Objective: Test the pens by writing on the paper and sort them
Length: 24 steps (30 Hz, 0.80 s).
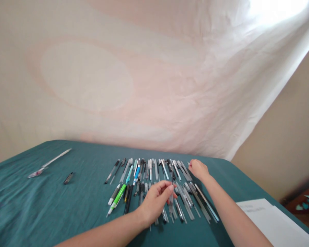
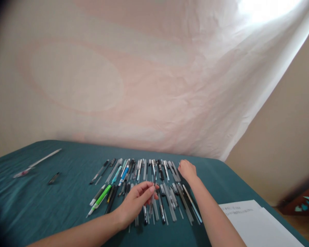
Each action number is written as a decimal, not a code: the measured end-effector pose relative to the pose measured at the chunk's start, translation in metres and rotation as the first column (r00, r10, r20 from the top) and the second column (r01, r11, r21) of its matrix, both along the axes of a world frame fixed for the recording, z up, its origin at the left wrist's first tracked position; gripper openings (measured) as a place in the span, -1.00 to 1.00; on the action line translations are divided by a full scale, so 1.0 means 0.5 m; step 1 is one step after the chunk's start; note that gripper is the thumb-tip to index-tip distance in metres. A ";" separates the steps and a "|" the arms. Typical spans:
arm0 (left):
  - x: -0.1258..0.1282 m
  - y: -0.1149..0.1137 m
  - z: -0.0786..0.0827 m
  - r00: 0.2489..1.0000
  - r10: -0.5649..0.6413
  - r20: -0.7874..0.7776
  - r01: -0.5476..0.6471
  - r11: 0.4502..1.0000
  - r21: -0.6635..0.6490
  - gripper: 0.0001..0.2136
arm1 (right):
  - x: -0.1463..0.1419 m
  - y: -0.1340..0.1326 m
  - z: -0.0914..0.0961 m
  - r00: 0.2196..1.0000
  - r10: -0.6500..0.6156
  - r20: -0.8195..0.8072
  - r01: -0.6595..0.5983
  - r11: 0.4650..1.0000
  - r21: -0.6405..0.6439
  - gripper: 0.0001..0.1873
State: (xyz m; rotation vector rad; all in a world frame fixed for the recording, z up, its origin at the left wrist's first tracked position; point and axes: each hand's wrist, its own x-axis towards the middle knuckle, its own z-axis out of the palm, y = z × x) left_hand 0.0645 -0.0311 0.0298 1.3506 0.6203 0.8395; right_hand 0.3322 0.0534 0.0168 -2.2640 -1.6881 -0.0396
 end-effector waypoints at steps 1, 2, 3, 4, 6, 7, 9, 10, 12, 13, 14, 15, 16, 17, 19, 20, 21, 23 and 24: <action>0.000 0.000 0.000 1.000 -0.002 -0.002 0.002 1.000 0.001 -0.67 | 0.001 -0.006 0.014 0.999 0.008 -0.035 -0.007 0.999 0.040 -0.84; 0.000 0.000 0.000 1.000 -0.004 -0.004 0.004 1.000 0.003 -0.67 | 0.000 -0.013 0.028 0.997 0.023 -0.074 -0.017 0.997 0.081 -0.84; 0.001 0.000 -0.001 1.000 -0.007 -0.005 0.007 1.000 0.007 -0.68 | -0.004 -0.021 0.044 0.992 0.049 -0.118 -0.035 0.992 0.121 -0.83; 0.001 0.000 -0.002 1.000 -0.010 -0.004 0.010 1.000 0.013 -0.68 | -0.013 -0.029 0.059 0.983 0.084 -0.164 -0.058 0.986 0.159 -0.81; 0.003 -0.001 -0.005 1.000 -0.011 0.003 0.011 1.000 0.029 -0.69 | -0.043 -0.052 0.088 0.946 0.181 -0.269 -0.124 0.968 0.218 -0.72; 0.004 -0.003 -0.007 1.000 -0.014 0.006 0.013 0.999 0.036 -0.70 | -0.064 -0.065 0.101 0.918 0.232 -0.321 -0.158 0.958 0.241 -0.67; 0.005 -0.007 -0.009 1.000 -0.018 0.007 0.018 0.999 0.051 -0.71 | -0.111 -0.095 0.124 0.694 0.427 -0.579 -0.266 0.900 0.344 -0.59; 0.006 -0.009 -0.009 1.000 -0.023 0.004 0.023 0.998 0.059 -0.71 | -0.135 -0.109 0.135 0.520 0.499 -0.694 -0.299 0.867 0.399 -0.59; 0.006 -0.014 -0.009 0.999 -0.034 -0.002 0.034 0.997 0.071 -0.72 | -0.172 -0.134 0.152 0.323 0.530 -0.784 -0.299 0.843 0.447 -0.66; 0.007 -0.016 -0.009 0.999 -0.037 -0.005 0.038 0.997 0.074 -0.72 | -0.185 -0.144 0.159 0.278 0.527 -0.803 -0.294 0.843 0.451 -0.69; 0.007 -0.018 -0.009 0.999 -0.039 -0.006 0.040 0.997 0.073 -0.72 | -0.194 -0.151 0.164 0.261 0.520 -0.814 -0.287 0.846 0.449 -0.71; 0.007 -0.019 -0.009 0.999 -0.041 -0.007 0.041 0.997 0.070 -0.72 | -0.199 -0.156 0.168 0.258 0.511 -0.820 -0.283 0.851 0.442 -0.72; 0.008 -0.020 -0.010 0.999 -0.041 -0.006 0.041 0.997 0.067 -0.72 | -0.201 -0.159 0.170 0.262 0.505 -0.822 -0.282 0.855 0.435 -0.73; 0.008 -0.020 -0.010 0.999 -0.041 -0.005 0.041 0.997 0.068 -0.72 | -0.201 -0.161 0.172 0.269 0.500 -0.823 -0.283 0.858 0.429 -0.74; 0.008 -0.019 -0.012 0.999 -0.041 -0.003 0.041 0.996 0.076 -0.72 | -0.198 -0.162 0.174 0.283 0.496 -0.821 -0.293 0.860 0.419 -0.75; 0.008 -0.018 -0.013 0.999 -0.041 -0.002 0.041 0.996 0.081 -0.72 | -0.197 -0.162 0.174 0.289 0.494 -0.820 -0.297 0.860 0.414 -0.75; 0.008 -0.017 -0.014 0.999 -0.040 -0.002 0.040 0.996 0.086 -0.72 | -0.196 -0.162 0.175 0.295 0.491 -0.819 -0.301 0.862 0.408 -0.75; 0.008 -0.015 -0.015 0.999 -0.037 -0.002 0.037 0.995 0.092 -0.72 | -0.196 -0.163 0.175 0.309 0.480 -0.821 -0.311 0.867 0.390 -0.75; 0.008 -0.015 -0.016 0.999 -0.036 -0.002 0.036 0.995 0.094 -0.72 | -0.196 -0.163 0.174 0.315 0.474 -0.823 -0.317 0.869 0.380 -0.75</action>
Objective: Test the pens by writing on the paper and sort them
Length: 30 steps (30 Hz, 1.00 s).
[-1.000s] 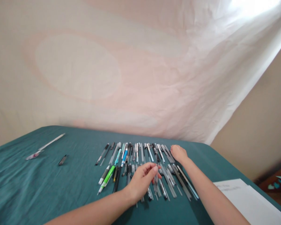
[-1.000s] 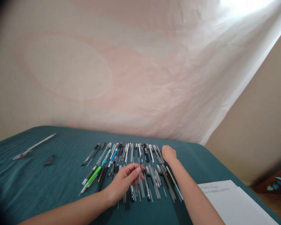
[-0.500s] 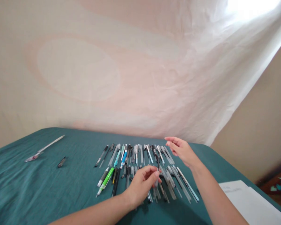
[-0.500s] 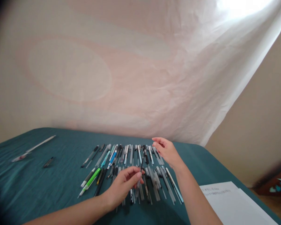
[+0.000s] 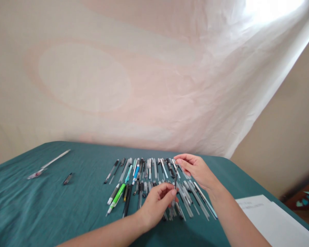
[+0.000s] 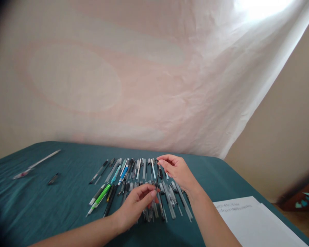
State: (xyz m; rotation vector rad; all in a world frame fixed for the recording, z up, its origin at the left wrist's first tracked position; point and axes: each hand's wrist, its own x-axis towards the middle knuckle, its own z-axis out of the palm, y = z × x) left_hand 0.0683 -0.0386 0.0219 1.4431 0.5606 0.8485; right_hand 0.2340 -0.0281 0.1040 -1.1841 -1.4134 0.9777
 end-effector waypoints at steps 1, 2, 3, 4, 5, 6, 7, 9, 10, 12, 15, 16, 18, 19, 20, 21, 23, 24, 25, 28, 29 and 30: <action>0.000 0.000 0.000 1.000 0.001 0.001 -0.001 1.000 0.001 -0.72 | -0.001 0.000 0.000 1.000 0.005 0.008 -0.005 1.000 -0.009 -0.75; 0.000 0.001 0.000 1.000 0.002 0.002 -0.002 1.000 0.000 -0.72 | -0.001 -0.001 -0.001 1.000 0.012 0.014 -0.012 1.000 -0.017 -0.75; -0.001 0.001 0.001 1.000 0.001 0.004 -0.001 1.000 -0.003 -0.72 | -0.001 -0.002 -0.001 1.000 0.020 0.019 -0.019 1.000 -0.024 -0.75; -0.001 0.001 0.002 1.000 0.000 0.006 0.000 1.000 -0.004 -0.73 | -0.001 -0.003 -0.002 0.999 0.028 0.024 -0.027 0.999 -0.031 -0.75; -0.001 0.002 0.003 1.000 0.000 0.009 0.000 1.000 -0.006 -0.73 | 0.000 -0.003 -0.002 0.999 0.036 0.034 -0.034 0.999 -0.038 -0.75; -0.001 0.002 0.004 1.000 0.002 0.012 -0.002 1.000 -0.007 -0.73 | 0.001 -0.004 -0.002 0.998 0.043 0.046 -0.040 0.998 -0.044 -0.75; -0.001 0.002 0.005 1.000 0.005 0.014 -0.005 1.000 -0.009 -0.73 | 0.002 -0.005 -0.002 0.997 0.050 0.061 -0.046 0.998 -0.052 -0.75; -0.002 0.003 0.007 1.000 0.011 0.016 -0.011 1.000 -0.011 -0.73 | 0.004 -0.006 -0.001 0.994 0.068 0.088 -0.063 0.996 -0.065 -0.76; -0.002 0.003 0.008 1.000 0.013 0.015 -0.013 1.000 -0.012 -0.73 | 0.005 -0.007 -0.001 0.992 0.082 0.096 -0.075 0.995 -0.071 -0.77; -0.002 0.003 0.008 1.000 0.014 0.015 -0.014 1.000 -0.010 -0.73 | 0.006 -0.008 0.000 0.988 0.113 0.104 -0.105 0.991 -0.079 -0.78; -0.002 0.003 0.006 1.000 0.013 0.017 -0.013 1.000 -0.007 -0.74 | 0.005 -0.012 0.004 0.984 0.145 0.104 -0.136 0.987 -0.082 -0.78; -0.001 0.003 0.006 1.000 0.014 0.018 -0.014 1.000 -0.005 -0.74 | 0.006 -0.013 0.006 0.983 0.149 0.105 -0.141 0.987 -0.081 -0.76; -0.001 0.004 0.005 1.000 0.015 0.018 -0.015 1.000 0.002 -0.74 | 0.012 -0.014 0.011 0.980 0.163 0.112 -0.154 0.985 -0.080 -0.72; -0.001 0.004 0.005 1.000 0.014 0.017 -0.014 1.000 0.007 -0.74 | 0.019 -0.012 0.012 0.979 0.165 0.120 -0.157 0.985 -0.075 -0.69; -0.001 0.004 0.005 1.000 0.014 0.013 -0.014 1.000 0.013 -0.74 | 0.029 -0.008 0.011 0.978 0.160 0.135 -0.152 0.986 -0.066 -0.67; -0.001 0.004 0.006 1.000 0.013 0.006 -0.013 1.000 0.018 -0.74 | 0.044 -0.001 0.007 0.977 0.138 0.164 -0.132 0.990 -0.052 -0.65; -0.001 0.002 0.007 1.000 0.010 -0.007 -0.010 1.000 0.027 -0.73 | 0.083 0.023 -0.015 0.960 0.016 0.280 -0.017 1.000 0.000 -0.62; -0.002 0.001 0.007 1.000 0.009 -0.010 -0.009 1.000 0.030 -0.72 | 0.107 0.038 -0.032 0.920 -0.089 0.383 0.080 0.996 0.042 -0.62; -0.002 0.000 0.007 1.000 0.008 -0.013 -0.008 0.999 0.033 -0.72 | 0.132 0.054 -0.052 0.844 -0.223 0.489 0.196 0.975 0.106 -0.63; -0.001 -0.003 0.005 1.000 0.007 -0.018 -0.006 0.999 0.037 -0.71 | 0.200 0.096 -0.123 0.735 -0.370 0.569 0.333 0.927 0.173 -0.69; -0.001 -0.003 0.004 1.000 0.009 -0.023 -0.008 0.999 0.036 -0.70 | 0.217 0.106 -0.146 0.701 -0.396 0.593 0.357 0.915 0.189 -0.71; 0.000 -0.003 0.003 1.000 0.011 -0.029 -0.010 0.999 0.035 -0.70 | 0.231 0.113 -0.168 0.674 -0.406 0.617 0.367 0.909 0.197 -0.71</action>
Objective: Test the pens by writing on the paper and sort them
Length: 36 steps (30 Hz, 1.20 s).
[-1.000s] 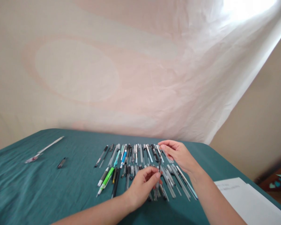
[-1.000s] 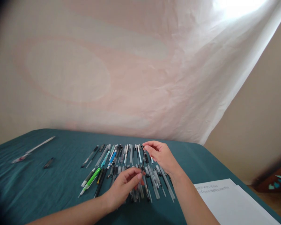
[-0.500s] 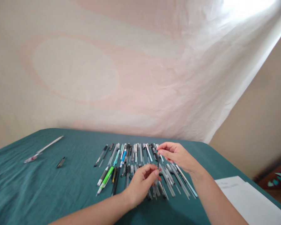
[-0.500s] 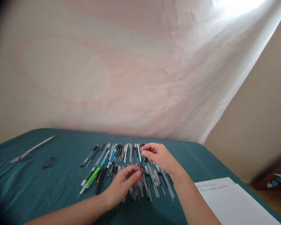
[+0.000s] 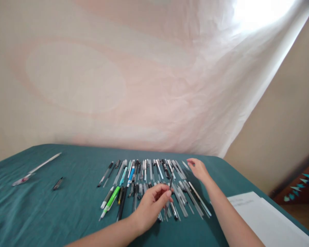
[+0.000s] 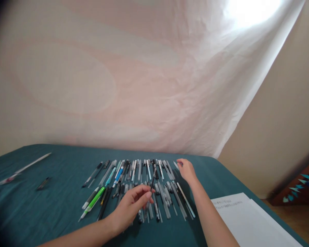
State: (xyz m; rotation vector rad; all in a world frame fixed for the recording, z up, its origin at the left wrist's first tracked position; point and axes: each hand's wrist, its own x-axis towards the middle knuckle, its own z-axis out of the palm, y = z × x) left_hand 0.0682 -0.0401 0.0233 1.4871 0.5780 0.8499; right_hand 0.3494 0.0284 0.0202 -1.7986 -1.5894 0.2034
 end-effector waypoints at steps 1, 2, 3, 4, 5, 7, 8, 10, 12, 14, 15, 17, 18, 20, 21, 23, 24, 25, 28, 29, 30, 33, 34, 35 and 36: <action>0.000 0.000 -0.001 1.000 0.001 -0.005 -0.001 1.000 -0.001 -0.69 | 0.010 0.005 -0.020 1.000 -0.006 0.030 0.006 1.000 -0.009 -0.70; 0.001 0.001 -0.002 1.000 0.000 -0.009 0.000 1.000 -0.002 -0.69 | 0.016 0.009 -0.037 0.998 -0.004 0.056 0.005 1.000 -0.020 -0.68; 0.001 0.001 -0.002 1.000 0.000 -0.012 0.000 1.000 -0.001 -0.69 | 0.021 0.012 -0.052 0.997 0.001 0.080 0.001 0.999 -0.035 -0.66; 0.001 0.001 -0.002 1.000 -0.002 -0.014 0.002 1.000 0.001 -0.69 | 0.023 0.014 -0.065 0.995 0.008 0.100 -0.003 0.999 -0.050 -0.63; 0.002 0.002 -0.002 1.000 -0.002 -0.015 0.002 1.000 0.003 -0.69 | 0.025 0.016 -0.075 0.993 0.014 0.119 -0.006 0.998 -0.066 -0.60; 0.002 0.002 -0.002 1.000 -0.002 -0.019 0.002 1.000 0.007 -0.69 | 0.029 0.019 -0.089 0.989 0.020 0.149 -0.006 0.996 -0.094 -0.58; 0.001 0.002 -0.001 1.000 -0.001 -0.020 0.001 1.000 0.008 -0.70 | 0.031 0.020 -0.093 0.987 0.021 0.161 -0.004 0.994 -0.105 -0.59; 0.001 0.002 -0.001 1.000 0.002 -0.019 -0.002 1.000 0.011 -0.70 | 0.035 0.020 -0.095 0.984 0.020 0.175 0.001 0.993 -0.119 -0.64; 0.000 0.002 -0.001 1.000 0.003 -0.012 -0.003 1.000 0.012 -0.70 | 0.038 0.017 -0.092 0.985 0.006 0.175 0.015 0.993 -0.121 -0.71; 0.000 0.002 -0.001 1.000 0.002 -0.005 -0.002 1.000 0.005 -0.69 | 0.040 0.011 -0.086 0.987 -0.021 0.158 0.039 0.993 -0.112 -0.77; 0.000 0.002 -0.001 1.000 0.002 -0.005 -0.002 1.000 -0.001 -0.69 | 0.040 0.008 -0.082 0.989 -0.037 0.142 0.053 0.993 -0.106 -0.80; 0.000 0.002 -0.001 1.000 0.008 -0.010 -0.008 1.000 -0.009 -0.68 | 0.039 0.003 -0.073 0.993 -0.069 0.095 0.078 0.993 -0.094 -0.86; 0.000 0.002 -0.001 1.000 0.012 -0.015 -0.012 1.000 -0.010 -0.68 | 0.038 0.002 -0.067 0.995 -0.080 0.062 0.085 0.993 -0.086 -0.87; 0.000 0.001 -0.001 1.000 0.018 -0.021 -0.018 1.000 -0.006 -0.68 | 0.032 -0.001 -0.049 0.997 -0.077 -0.022 0.076 0.995 -0.071 -0.84; 0.000 0.001 -0.001 1.000 0.018 -0.023 -0.018 1.000 -0.004 -0.68 | 0.027 -0.003 -0.037 0.996 -0.059 -0.073 0.054 0.997 -0.062 -0.78; -0.001 0.000 0.000 1.000 0.015 -0.021 -0.015 1.000 -0.005 -0.67 | 0.009 -0.011 -0.002 0.985 0.009 -0.174 -0.017 0.999 -0.046 -0.66; -0.001 -0.001 0.000 1.000 0.013 -0.021 -0.013 1.000 -0.006 -0.67 | -0.005 -0.019 0.020 0.971 0.057 -0.231 -0.067 0.997 -0.034 -0.61; -0.002 -0.001 0.001 1.000 0.012 -0.022 -0.012 1.000 -0.005 -0.67 | -0.022 -0.029 0.043 0.955 0.107 -0.276 -0.117 0.993 -0.021 -0.59; -0.003 -0.002 0.003 1.000 0.004 -0.026 -0.003 1.000 0.006 -0.67 | -0.091 -0.069 0.116 0.701 0.339 -0.627 -0.332 0.934 0.134 -0.57; -0.003 -0.002 0.004 1.000 0.001 -0.026 0.000 1.000 0.010 -0.67 | -0.116 -0.084 0.136 0.608 0.375 -0.699 -0.367 0.914 0.172 -0.59; -0.003 -0.002 0.004 1.000 0.000 -0.025 0.000 1.000 0.014 -0.68 | -0.139 -0.097 0.152 0.549 0.393 -0.738 -0.389 0.901 0.190 -0.61; -0.003 -0.004 0.004 1.000 0.000 -0.024 0.000 1.000 0.015 -0.68 | -0.190 -0.122 0.177 0.484 0.397 -0.780 -0.410 0.890 0.199 -0.67; -0.003 -0.004 0.003 1.000 -0.001 -0.023 0.001 1.000 0.014 -0.68 | -0.199 -0.125 0.178 0.477 0.394 -0.785 -0.407 0.891 0.199 -0.69; -0.002 -0.004 0.003 1.000 -0.003 -0.022 0.003 1.000 0.013 -0.68 | -0.204 -0.126 0.178 0.474 0.391 -0.789 -0.400 0.894 0.202 -0.70; -0.002 -0.005 0.002 1.000 -0.004 -0.021 0.005 1.000 0.013 -0.68 | -0.206 -0.125 0.176 0.473 0.388 -0.791 -0.391 0.897 0.206 -0.70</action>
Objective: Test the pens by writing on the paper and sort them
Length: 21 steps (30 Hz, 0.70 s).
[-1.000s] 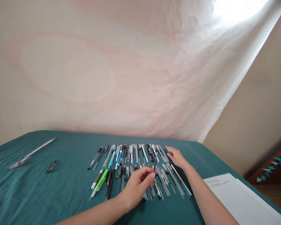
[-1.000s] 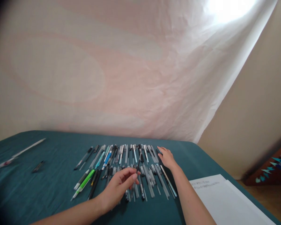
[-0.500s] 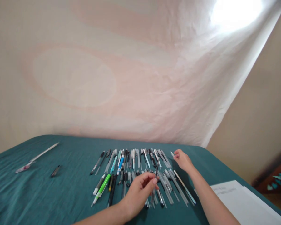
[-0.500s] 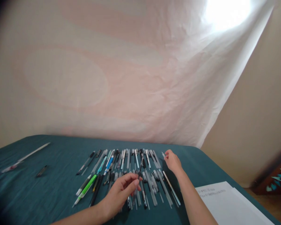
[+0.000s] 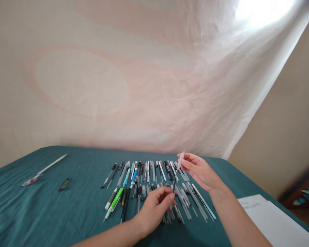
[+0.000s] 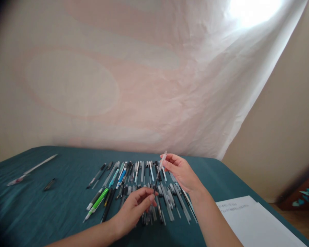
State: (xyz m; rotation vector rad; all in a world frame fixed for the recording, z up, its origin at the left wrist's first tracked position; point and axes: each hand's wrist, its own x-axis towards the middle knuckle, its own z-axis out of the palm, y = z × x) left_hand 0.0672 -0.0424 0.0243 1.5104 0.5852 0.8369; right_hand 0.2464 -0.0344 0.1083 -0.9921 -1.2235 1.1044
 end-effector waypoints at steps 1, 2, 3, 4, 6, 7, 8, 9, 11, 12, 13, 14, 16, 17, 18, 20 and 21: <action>0.000 0.000 -0.001 1.000 0.000 0.000 0.000 1.000 -0.001 -0.68 | 0.000 0.001 -0.002 1.000 -0.010 -0.002 0.010 1.000 0.001 -0.71; 0.001 0.000 -0.001 1.000 0.001 -0.001 -0.001 1.000 -0.004 -0.68 | 0.001 0.003 -0.004 1.000 -0.019 0.000 0.019 1.000 0.002 -0.70; 0.001 0.000 -0.001 1.000 0.002 -0.004 -0.002 1.000 -0.008 -0.68 | 0.003 0.004 -0.005 1.000 -0.025 0.006 0.025 1.000 0.001 -0.70; 0.001 0.000 -0.001 1.000 0.004 -0.006 -0.004 1.000 -0.010 -0.68 | 0.004 0.005 -0.005 1.000 -0.026 0.012 0.026 1.000 -0.001 -0.69; 0.001 0.000 -0.001 1.000 0.007 -0.008 -0.007 1.000 -0.006 -0.68 | 0.004 0.005 -0.004 1.000 -0.007 0.024 0.007 1.000 -0.010 -0.68; 0.001 0.001 -0.001 1.000 0.007 -0.006 -0.007 1.000 -0.003 -0.68 | 0.002 0.004 -0.004 0.999 0.007 0.033 -0.007 1.000 -0.015 -0.68; 0.002 0.002 -0.001 1.000 0.007 -0.001 -0.007 1.000 -0.001 -0.68 | 0.001 0.003 -0.003 0.999 0.021 0.043 -0.020 1.000 -0.019 -0.68; 0.002 0.004 -0.002 1.000 0.010 0.005 -0.010 1.000 -0.003 -0.69 | -0.002 0.001 -0.003 0.998 0.035 0.057 -0.034 0.999 -0.022 -0.68; 0.002 0.008 -0.001 1.000 0.019 0.017 -0.019 1.000 -0.015 -0.69 | -0.006 -0.001 -0.004 0.994 0.064 0.091 -0.062 0.998 -0.021 -0.70; 0.002 0.011 -0.001 0.999 0.026 0.022 -0.026 0.999 -0.020 -0.69 | -0.009 -0.001 -0.005 0.991 0.080 0.106 -0.078 0.997 -0.020 -0.70; 0.001 0.013 0.000 0.999 0.035 0.026 -0.034 0.999 -0.019 -0.70 | -0.011 -0.001 -0.006 0.988 0.098 0.120 -0.096 0.995 -0.020 -0.71; 0.000 0.016 0.002 0.999 0.041 0.030 -0.041 0.999 -0.013 -0.70 | -0.013 -0.001 -0.008 0.985 0.114 0.131 -0.112 0.993 -0.021 -0.71; -0.002 0.021 0.006 0.998 0.055 0.037 -0.056 0.998 0.002 -0.70 | -0.017 -0.001 -0.013 0.979 0.143 0.145 -0.140 0.990 -0.031 -0.74; -0.003 0.023 0.008 0.997 0.061 0.039 -0.061 0.998 0.006 -0.70 | -0.019 -0.001 -0.015 0.976 0.156 0.153 -0.152 0.988 -0.038 -0.75; -0.004 0.024 0.010 0.997 0.065 0.040 -0.066 0.998 0.009 -0.70 | -0.021 -0.002 -0.017 0.972 0.169 0.163 -0.164 0.985 -0.045 -0.76; -0.006 0.026 0.013 0.997 0.064 0.040 -0.065 0.998 0.015 -0.71 | -0.025 -0.003 -0.019 0.963 0.192 0.187 -0.186 0.981 -0.051 -0.77; -0.007 0.027 0.014 0.997 0.062 0.041 -0.063 0.998 0.020 -0.71 | -0.026 -0.003 -0.019 0.959 0.199 0.200 -0.193 0.980 -0.050 -0.77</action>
